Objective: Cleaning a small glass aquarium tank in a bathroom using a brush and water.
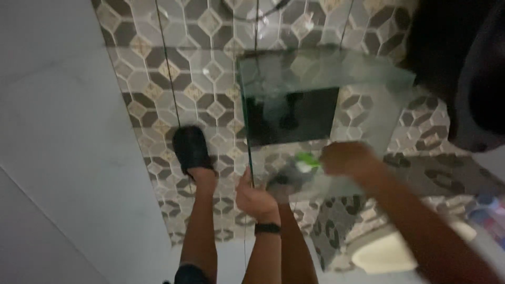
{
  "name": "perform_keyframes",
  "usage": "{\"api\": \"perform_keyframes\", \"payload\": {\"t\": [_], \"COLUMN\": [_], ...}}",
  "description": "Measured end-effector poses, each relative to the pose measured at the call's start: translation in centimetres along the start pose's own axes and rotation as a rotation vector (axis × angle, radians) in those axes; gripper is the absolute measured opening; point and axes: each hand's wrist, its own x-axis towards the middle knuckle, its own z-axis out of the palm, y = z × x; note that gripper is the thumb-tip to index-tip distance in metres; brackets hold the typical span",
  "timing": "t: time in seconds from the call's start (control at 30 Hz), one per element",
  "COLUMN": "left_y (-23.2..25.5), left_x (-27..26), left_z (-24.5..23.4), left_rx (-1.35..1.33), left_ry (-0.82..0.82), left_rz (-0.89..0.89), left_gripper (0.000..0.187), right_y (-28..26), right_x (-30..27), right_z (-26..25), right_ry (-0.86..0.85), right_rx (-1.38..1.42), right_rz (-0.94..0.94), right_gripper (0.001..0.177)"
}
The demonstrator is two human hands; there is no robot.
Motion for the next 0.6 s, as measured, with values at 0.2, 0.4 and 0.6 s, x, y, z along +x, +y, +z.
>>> {"api": "perform_keyframes", "payload": {"t": [0.2,0.4,0.6], "left_y": [-1.9,-2.8,-0.3], "left_x": [1.4,1.3,0.4], "left_z": [-0.7,-1.1,-0.6], "left_rx": [0.083,0.719,0.827], "left_ry": [-0.046,0.003,-0.015], "left_rz": [0.014,0.484,0.434], "left_gripper": [0.034,0.043,0.034], "right_y": [-1.5,-4.5,-5.3], "right_x": [-2.5,-3.2,-3.2], "right_z": [-5.0,-6.1,-5.9], "right_ry": [-0.043,-0.022,0.091], "right_rx": [0.01,0.061,0.084], "right_rz": [0.117,0.093,-0.018], "right_gripper": [0.035,0.035,0.035]}}
